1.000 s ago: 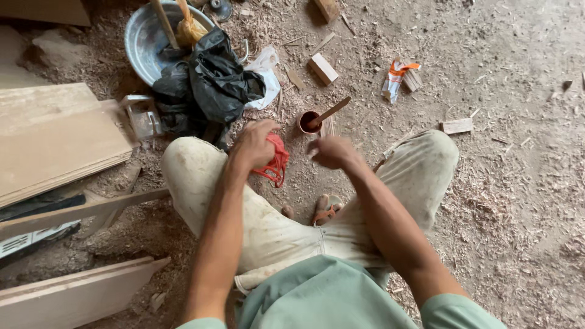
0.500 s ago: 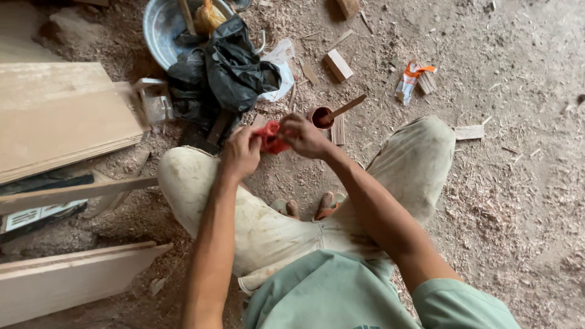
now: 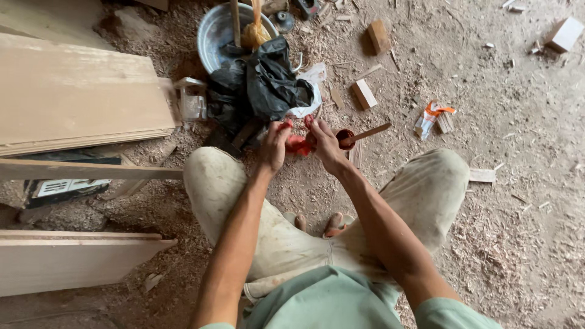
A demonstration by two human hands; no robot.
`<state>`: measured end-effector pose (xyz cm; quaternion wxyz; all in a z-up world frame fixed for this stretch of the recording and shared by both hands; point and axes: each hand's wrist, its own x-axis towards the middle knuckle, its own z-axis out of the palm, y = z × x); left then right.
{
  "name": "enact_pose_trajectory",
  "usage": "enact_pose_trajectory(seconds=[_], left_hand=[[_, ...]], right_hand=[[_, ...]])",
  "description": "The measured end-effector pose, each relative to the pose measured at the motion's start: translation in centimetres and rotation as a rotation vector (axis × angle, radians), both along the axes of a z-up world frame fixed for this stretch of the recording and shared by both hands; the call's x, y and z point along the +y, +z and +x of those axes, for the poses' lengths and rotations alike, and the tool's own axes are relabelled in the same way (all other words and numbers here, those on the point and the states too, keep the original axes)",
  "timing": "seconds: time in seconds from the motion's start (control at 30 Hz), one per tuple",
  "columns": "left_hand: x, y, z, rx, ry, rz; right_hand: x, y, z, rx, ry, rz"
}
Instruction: The person sits on the floor and mixes a reddish-brown substance in a small container using a wooden stick. They add a white powder from a plastic bag and a liquid from a small bottle, stirring the mixture thoroughly.
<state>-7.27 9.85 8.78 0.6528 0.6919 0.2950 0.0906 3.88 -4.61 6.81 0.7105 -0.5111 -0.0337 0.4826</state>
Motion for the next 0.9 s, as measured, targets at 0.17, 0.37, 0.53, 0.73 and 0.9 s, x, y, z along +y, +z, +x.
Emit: enact_pose_trajectory(seconds=[0.17,0.37,0.53,0.73,0.9], left_hand=[[-0.6,1.3,0.0,0.061,-0.215,-0.434],[-1.6,2.0,-0.1,0.144,-0.283,-0.357],[-1.3,3.1,0.1,0.33,0.045,-0.396],[-1.9,2.7,0.0,0.321,-0.005,-0.224],[-2.3,1.3,0.2,0.062,-0.189,0.412]], right_hand=[[-0.6,2.4,-0.8,-0.288,0.184,-0.213],[-0.5,6.4,-2.3,-0.411,0.344,-0.146],[-1.1,7.8,-1.8,-0.354,0.38,0.028],[-1.4,5.7,-2.4,-0.492,0.31,-0.109],[-0.3,3.2,-1.5,-0.115,-0.025,-0.273]])
